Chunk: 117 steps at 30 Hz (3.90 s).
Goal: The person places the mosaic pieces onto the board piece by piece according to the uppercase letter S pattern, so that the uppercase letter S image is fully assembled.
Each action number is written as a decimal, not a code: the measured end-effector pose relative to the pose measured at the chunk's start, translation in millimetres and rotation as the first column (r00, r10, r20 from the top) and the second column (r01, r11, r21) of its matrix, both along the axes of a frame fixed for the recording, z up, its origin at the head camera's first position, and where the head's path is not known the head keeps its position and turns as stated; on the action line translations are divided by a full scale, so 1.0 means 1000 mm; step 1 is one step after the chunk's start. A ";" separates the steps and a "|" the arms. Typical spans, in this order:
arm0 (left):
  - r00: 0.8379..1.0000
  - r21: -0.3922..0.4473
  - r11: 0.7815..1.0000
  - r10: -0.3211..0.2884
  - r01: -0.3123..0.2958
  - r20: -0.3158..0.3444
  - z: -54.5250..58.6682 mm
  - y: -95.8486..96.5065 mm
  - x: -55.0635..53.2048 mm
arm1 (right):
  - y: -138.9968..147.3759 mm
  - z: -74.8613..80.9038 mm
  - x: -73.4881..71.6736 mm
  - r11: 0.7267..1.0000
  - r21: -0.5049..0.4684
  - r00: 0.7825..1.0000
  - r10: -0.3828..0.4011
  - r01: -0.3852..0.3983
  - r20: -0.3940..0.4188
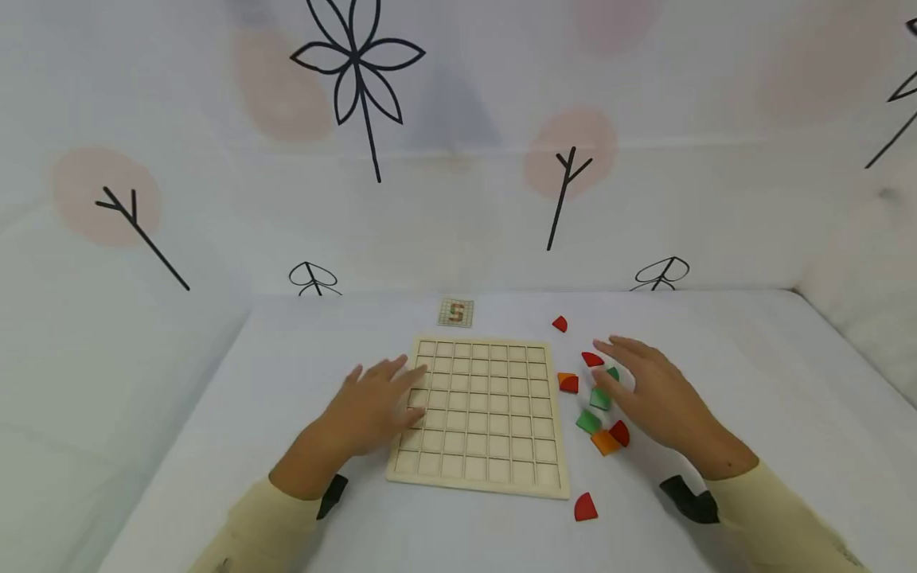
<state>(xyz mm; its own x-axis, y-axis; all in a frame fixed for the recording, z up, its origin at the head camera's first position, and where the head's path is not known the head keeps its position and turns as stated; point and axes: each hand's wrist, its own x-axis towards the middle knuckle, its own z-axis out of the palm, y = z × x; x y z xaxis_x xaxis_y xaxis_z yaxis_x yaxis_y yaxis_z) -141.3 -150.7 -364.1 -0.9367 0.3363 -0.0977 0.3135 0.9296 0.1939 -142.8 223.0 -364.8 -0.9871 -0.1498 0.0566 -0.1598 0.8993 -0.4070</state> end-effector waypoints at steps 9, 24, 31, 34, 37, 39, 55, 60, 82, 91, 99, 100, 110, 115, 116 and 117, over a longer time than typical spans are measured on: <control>0.993 -0.012 0.997 -0.068 0.070 0.098 -0.008 0.012 0.006 | -0.009 0.003 -0.006 0.990 -0.069 0.993 0.118 -0.120 -0.027; 0.991 -0.047 0.995 -0.088 0.093 0.105 -0.008 0.003 0.012 | -0.016 -0.013 -0.021 0.985 -0.028 0.986 0.168 -0.168 0.008; 0.996 -0.081 0.994 -0.068 0.073 0.065 -0.005 0.004 0.015 | -0.015 -0.015 -0.023 0.978 -0.018 0.977 0.209 -0.208 0.053; 0.996 -0.080 0.994 -0.074 0.077 0.043 -0.004 0.005 0.017 | -0.015 -0.015 -0.023 0.975 -0.020 0.971 0.224 -0.223 0.088; 0.996 -0.074 0.993 -0.088 0.089 0.024 -0.003 0.007 0.017 | -0.014 -0.016 -0.023 0.973 -0.026 0.966 0.233 -0.231 0.109; 0.995 -0.070 0.993 -0.095 0.096 0.017 -0.002 0.007 0.017 | -0.014 -0.015 -0.023 0.972 -0.027 0.965 0.233 -0.232 0.118; 0.993 -0.058 0.992 -0.112 0.113 0.026 -0.005 0.005 0.013 | -0.016 -0.020 -0.028 0.969 -0.007 0.966 0.245 -0.246 0.086; 0.993 -0.071 0.990 -0.120 0.121 0.006 -0.006 0.004 0.011 | -0.018 -0.020 -0.030 0.967 0.000 0.963 0.253 -0.254 0.095; 0.993 -0.058 0.992 -0.114 0.114 0.018 -0.008 0.006 0.011 | -0.019 -0.025 -0.028 0.980 -0.019 0.968 0.201 -0.200 0.152; 0.993 -0.037 0.993 -0.115 0.116 0.037 -0.005 0.006 0.013 | -0.021 -0.021 -0.027 0.975 0.007 0.971 0.219 -0.221 0.099; 0.990 -0.042 0.989 -0.142 0.142 0.023 0.000 0.006 0.016 | -0.032 -0.016 -0.023 0.953 0.037 0.951 0.302 -0.301 -0.059; 0.990 -0.040 0.989 -0.142 0.142 0.024 0.000 0.007 0.016 | -0.034 -0.016 -0.023 0.952 0.046 0.950 0.305 -0.303 -0.067; 0.991 0.002 0.992 -0.126 0.126 0.042 0.002 0.004 0.015 | -0.060 0.000 -0.032 0.950 0.018 0.945 0.313 -0.313 -0.096; 0.991 0.044 0.994 -0.104 0.100 0.090 -0.002 0.000 0.010 | -0.076 0.005 -0.035 0.951 0.022 0.940 0.309 -0.309 -0.147; 0.990 0.051 0.994 -0.098 0.094 0.101 -0.002 0.000 0.010 | -0.079 0.005 -0.036 0.951 0.021 0.938 0.309 -0.310 -0.158; 0.989 0.059 0.994 -0.093 0.087 0.112 -0.003 -0.001 0.009 | -0.082 0.006 -0.037 0.951 0.021 0.937 0.307 -0.308 -0.168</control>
<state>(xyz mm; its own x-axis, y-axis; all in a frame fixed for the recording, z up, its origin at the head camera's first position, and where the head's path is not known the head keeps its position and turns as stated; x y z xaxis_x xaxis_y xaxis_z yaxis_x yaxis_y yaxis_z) -132.0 -152.1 -367.3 -0.8860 0.4265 -0.1820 0.3685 0.8858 0.2819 -179.9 141.3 -358.9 -0.8689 -0.4441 0.2188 -0.4948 0.7928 -0.3558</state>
